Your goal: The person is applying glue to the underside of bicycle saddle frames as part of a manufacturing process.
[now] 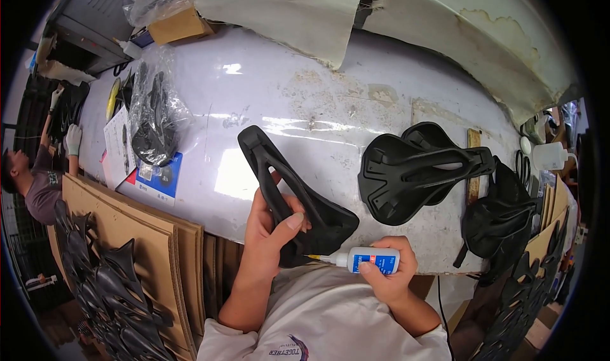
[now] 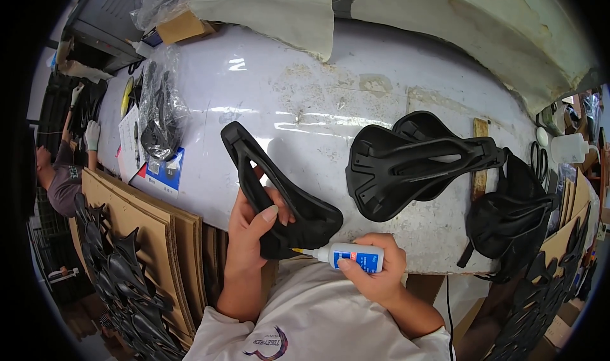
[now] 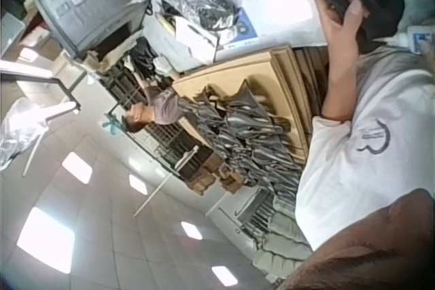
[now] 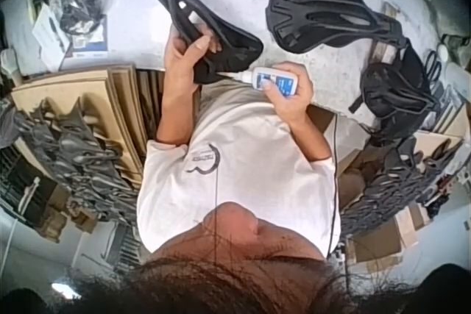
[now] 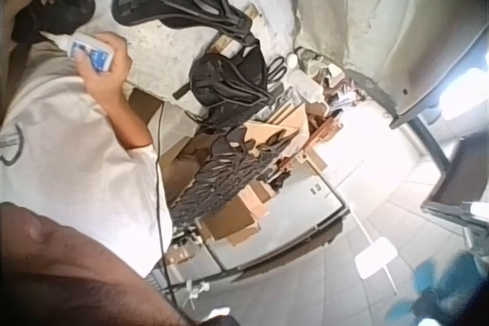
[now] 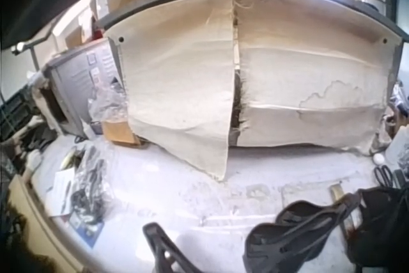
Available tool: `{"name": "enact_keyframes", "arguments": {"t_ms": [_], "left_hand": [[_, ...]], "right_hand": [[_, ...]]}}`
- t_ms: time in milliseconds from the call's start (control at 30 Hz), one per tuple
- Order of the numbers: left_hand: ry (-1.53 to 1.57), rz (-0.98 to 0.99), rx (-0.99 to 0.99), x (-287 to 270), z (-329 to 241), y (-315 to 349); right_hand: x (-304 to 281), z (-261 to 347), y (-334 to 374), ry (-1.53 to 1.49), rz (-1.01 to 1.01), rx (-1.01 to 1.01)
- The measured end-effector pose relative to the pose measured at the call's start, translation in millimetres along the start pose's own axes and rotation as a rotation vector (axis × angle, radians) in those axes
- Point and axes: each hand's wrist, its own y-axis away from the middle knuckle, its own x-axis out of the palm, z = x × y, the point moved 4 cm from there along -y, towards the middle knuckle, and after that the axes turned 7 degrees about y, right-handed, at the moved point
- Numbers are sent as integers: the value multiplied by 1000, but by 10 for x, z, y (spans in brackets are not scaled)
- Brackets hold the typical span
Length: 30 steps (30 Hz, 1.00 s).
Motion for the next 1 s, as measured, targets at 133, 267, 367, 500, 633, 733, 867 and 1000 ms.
{"name": "enact_keyframes", "arguments": {"t_ms": [133, 267, 367, 500, 633, 733, 867, 1000], "left_hand": [[13, -25, -1, -6, -12, 8], [33, -14, -28, -33, -31, -15], [66, 11, -34, -59, -44, -11], [56, -8, -7, -3, -73, 18], [-126, -49, 31, 80, -125, 84], [-139, -50, 36, 194, -164, 105], [-163, -21, 61, 250, -180, 125], [-186, -23, 73, 296, -192, 128]], "right_hand": [[-97, -58, 55, -61, -97, 80], [-213, -214, 126, -241, -212, 189], [-294, -251, 170, -243, -247, 207], [-353, -207, 170, -198, -297, 178], [-414, -236, 185, -155, -327, 137], [-441, -221, 165, -115, -359, 131], [-405, -164, 131, -49, -311, 134], [-398, -174, 128, -11, -290, 103]]}}
